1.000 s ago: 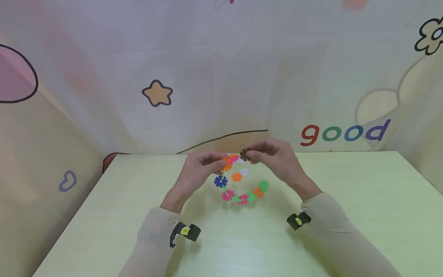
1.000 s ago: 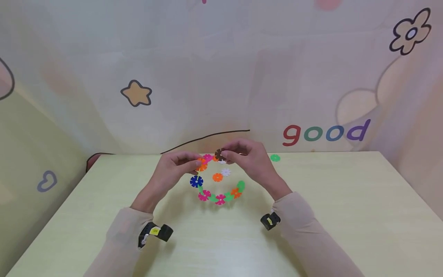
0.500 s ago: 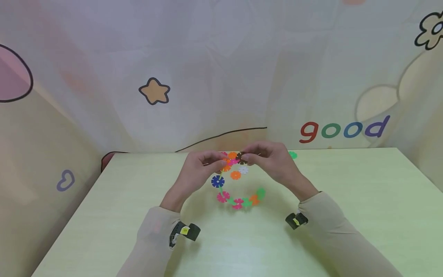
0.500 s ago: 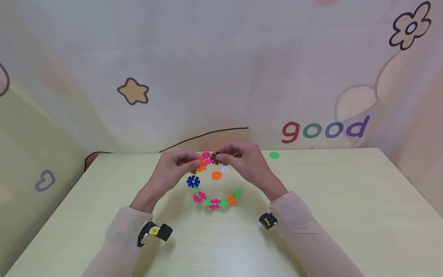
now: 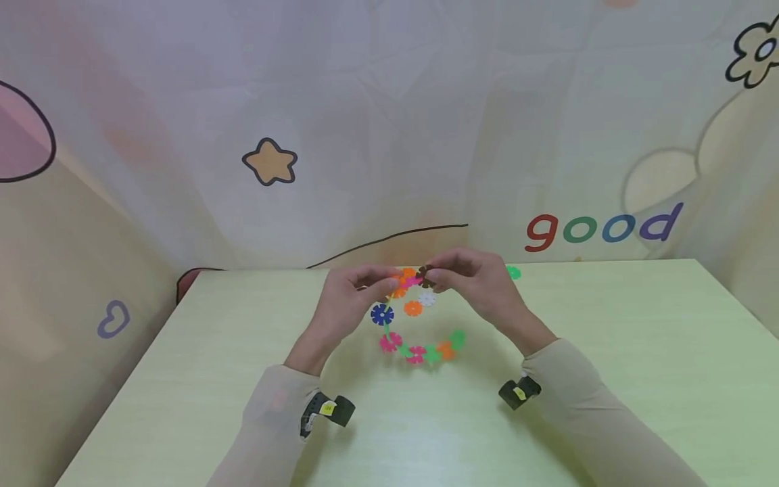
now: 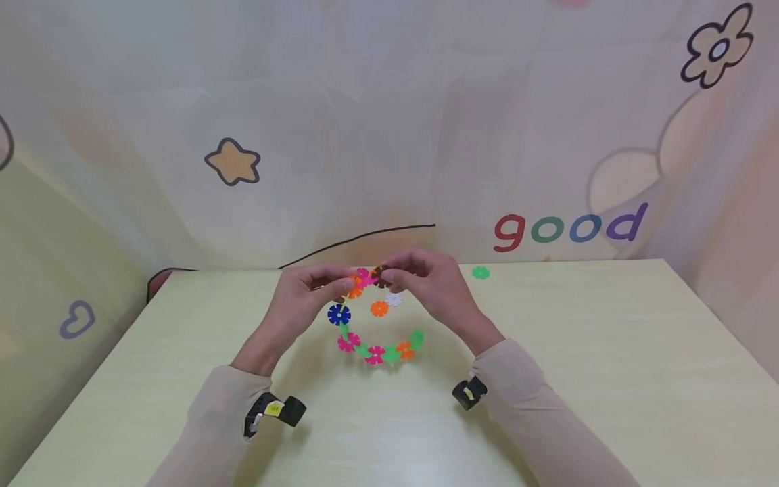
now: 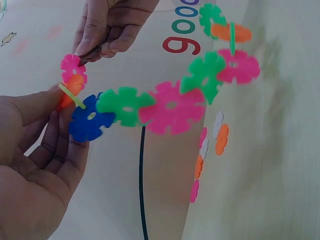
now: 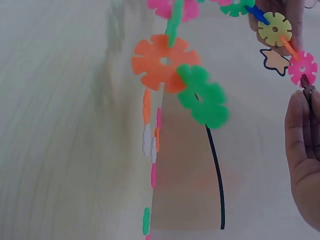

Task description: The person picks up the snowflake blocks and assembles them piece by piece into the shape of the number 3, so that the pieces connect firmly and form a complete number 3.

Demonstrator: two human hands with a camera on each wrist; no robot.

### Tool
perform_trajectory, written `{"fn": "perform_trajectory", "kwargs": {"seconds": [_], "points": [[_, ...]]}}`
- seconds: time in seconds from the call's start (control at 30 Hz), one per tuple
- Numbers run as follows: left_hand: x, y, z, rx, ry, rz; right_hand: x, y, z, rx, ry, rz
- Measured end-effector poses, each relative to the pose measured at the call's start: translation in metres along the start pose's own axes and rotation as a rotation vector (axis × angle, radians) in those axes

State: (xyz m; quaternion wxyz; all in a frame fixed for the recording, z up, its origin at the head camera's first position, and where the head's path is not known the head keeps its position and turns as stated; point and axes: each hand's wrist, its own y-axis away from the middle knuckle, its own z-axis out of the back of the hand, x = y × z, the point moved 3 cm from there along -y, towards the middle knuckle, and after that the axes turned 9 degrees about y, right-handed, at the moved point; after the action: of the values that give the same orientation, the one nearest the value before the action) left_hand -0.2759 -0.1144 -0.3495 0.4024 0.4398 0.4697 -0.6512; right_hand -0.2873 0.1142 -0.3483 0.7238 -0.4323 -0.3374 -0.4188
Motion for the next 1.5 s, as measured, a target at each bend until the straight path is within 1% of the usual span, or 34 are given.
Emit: {"fn": "perform_trajectory", "kwargs": {"seconds": [0.1, 0.2, 0.37, 0.47, 0.57, 0.67, 0.77, 0.87, 1.03, 1.17, 1.23, 1.3, 1.4, 1.5], "points": [[-0.001, 0.001, 0.001, -0.036, 0.008, 0.009, -0.002, 0.0, 0.002, -0.01, -0.05, -0.015], [0.0, 0.001, 0.002, -0.06, 0.01, 0.02, 0.0, 0.002, 0.004, -0.022, -0.069, -0.026], [0.001, 0.0, 0.004, -0.079, -0.005, 0.024, 0.002, 0.004, 0.008, -0.054, -0.107, -0.044], [0.003, -0.001, 0.004, -0.08, 0.0, 0.021, 0.001, 0.005, 0.009, -0.061, -0.123, -0.039], [0.006, -0.002, 0.004, -0.077, 0.015, 0.021, 0.0, 0.007, 0.009, -0.066, -0.113, -0.05], [0.008, -0.002, 0.004, -0.074, 0.052, 0.032, -0.002, 0.009, 0.009, -0.071, -0.116, -0.063], [0.008, -0.001, 0.005, -0.075, 0.096, 0.04, -0.002, 0.011, 0.008, -0.077, -0.144, -0.065], [0.008, -0.001, 0.006, -0.067, 0.134, 0.028, -0.001, 0.012, 0.007, -0.077, -0.182, -0.066], [0.007, -0.001, 0.006, -0.059, 0.156, 0.007, -0.001, 0.015, 0.005, -0.053, -0.213, -0.083], [0.006, 0.0, 0.006, -0.063, 0.141, 0.0, -0.005, 0.017, 0.006, 0.001, -0.182, -0.091], [0.005, 0.0, 0.007, -0.063, 0.125, -0.001, -0.006, 0.018, 0.009, 0.031, -0.137, -0.097], [0.004, 0.0, 0.007, -0.062, 0.102, 0.002, -0.008, 0.018, 0.014, 0.053, -0.067, -0.102], [0.003, 0.0, 0.007, -0.056, 0.062, 0.004, -0.012, 0.014, 0.029, 0.055, 0.021, -0.136], [0.001, 0.0, 0.008, -0.043, 0.036, 0.0, -0.02, 0.006, 0.049, 0.035, 0.1, -0.173]]}}
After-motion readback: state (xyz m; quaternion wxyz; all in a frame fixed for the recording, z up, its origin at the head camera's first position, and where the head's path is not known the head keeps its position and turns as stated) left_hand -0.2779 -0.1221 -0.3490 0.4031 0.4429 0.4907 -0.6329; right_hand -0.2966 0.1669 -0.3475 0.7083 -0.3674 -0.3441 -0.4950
